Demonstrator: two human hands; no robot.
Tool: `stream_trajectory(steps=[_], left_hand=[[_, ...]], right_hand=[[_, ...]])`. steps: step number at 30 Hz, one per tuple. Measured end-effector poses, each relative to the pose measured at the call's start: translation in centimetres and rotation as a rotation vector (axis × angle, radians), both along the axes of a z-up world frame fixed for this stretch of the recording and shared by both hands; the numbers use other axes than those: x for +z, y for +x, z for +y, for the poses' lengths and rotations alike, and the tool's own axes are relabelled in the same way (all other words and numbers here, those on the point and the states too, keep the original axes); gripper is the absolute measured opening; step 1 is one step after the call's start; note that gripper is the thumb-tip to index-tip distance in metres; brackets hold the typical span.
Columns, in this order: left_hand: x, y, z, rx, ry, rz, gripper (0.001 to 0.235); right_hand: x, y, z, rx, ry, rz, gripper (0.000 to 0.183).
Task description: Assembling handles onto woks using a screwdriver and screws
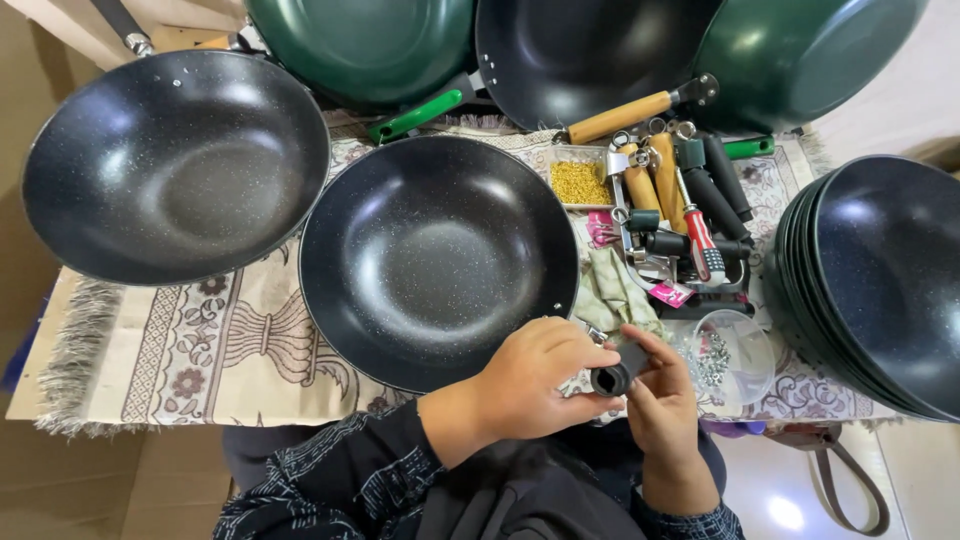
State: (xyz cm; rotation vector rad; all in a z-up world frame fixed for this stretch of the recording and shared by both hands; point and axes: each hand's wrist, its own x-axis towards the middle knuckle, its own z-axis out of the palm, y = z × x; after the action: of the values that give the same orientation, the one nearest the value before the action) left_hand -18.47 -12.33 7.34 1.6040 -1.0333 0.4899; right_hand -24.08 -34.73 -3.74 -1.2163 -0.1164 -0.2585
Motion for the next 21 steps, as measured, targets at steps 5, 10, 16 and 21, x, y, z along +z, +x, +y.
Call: stream_trajectory(steps=[5,10,16,21], left_hand=[[0.3,0.0,-0.5,-0.037,-0.011,0.011,0.039],[0.0,-0.2,-1.1,-0.120,-0.007,0.046,0.041],[-1.6,0.4,-1.4,0.016,0.233,-0.050,0.053],[-3.4,1.3,-1.8,0.153,0.390,-0.134,0.044]], right_hand=[[-0.5,-0.6,-2.2,0.021,-0.314,-0.080,0.049],[0.7,-1.6,-3.3,0.070,-0.394,-0.119,0.048],[0.5,-3.1,-5.7,-0.083,-0.628,-0.075,0.053],[-0.7,-4.9,-8.1,-0.336,-0.782,-0.033,0.054]])
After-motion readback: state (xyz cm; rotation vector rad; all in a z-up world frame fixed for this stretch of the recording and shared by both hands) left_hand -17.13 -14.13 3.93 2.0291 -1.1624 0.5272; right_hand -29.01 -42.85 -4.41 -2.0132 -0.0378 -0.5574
